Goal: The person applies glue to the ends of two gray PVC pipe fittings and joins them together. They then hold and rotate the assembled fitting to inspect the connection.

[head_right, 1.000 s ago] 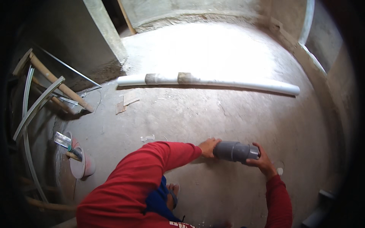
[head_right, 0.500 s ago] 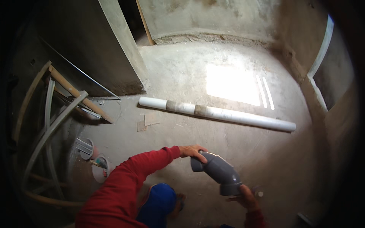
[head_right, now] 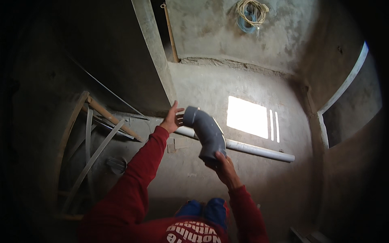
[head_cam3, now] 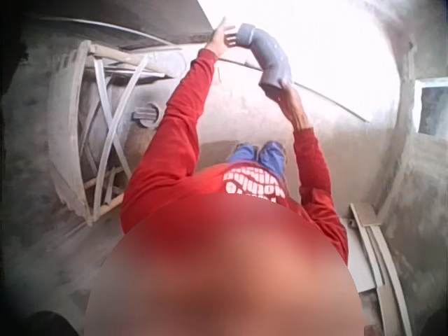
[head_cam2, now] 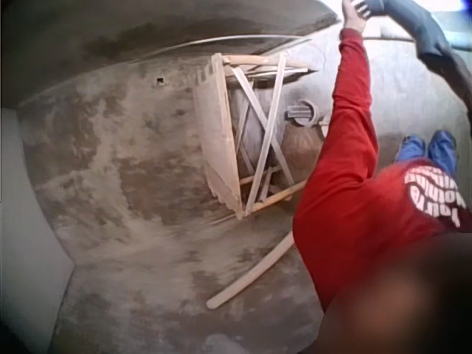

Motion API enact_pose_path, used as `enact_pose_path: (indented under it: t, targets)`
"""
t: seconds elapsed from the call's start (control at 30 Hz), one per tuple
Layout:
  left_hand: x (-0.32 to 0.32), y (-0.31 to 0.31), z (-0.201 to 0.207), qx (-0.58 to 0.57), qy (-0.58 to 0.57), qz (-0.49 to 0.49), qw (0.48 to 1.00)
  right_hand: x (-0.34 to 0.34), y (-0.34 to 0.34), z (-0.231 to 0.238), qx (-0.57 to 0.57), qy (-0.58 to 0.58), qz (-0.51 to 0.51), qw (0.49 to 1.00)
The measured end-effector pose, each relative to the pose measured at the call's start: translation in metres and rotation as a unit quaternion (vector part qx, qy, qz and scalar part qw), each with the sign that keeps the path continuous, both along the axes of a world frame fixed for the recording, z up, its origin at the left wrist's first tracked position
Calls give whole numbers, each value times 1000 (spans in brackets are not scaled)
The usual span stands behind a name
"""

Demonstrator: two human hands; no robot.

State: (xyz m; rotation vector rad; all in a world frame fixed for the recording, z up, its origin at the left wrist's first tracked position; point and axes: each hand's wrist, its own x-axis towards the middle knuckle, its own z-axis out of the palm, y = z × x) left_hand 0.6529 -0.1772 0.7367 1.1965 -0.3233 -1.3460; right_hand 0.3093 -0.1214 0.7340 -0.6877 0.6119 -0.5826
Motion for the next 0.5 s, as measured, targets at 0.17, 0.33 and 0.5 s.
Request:
enact_pose_path:
  t: [0.17, 0.33, 0.5]
  targets:
    - [16, -15, 38, -62, 100, 10, 993, 79, -46, 50, -43, 45, -37, 997]
    - [40, -82, 40, -80, 112, 77, 987, 138, -98, 51, -70, 71, -36, 994]
    - [86, -166, 39, -91, 136, 129, 978, 181, -179, 43, -54, 62, 8, 997]
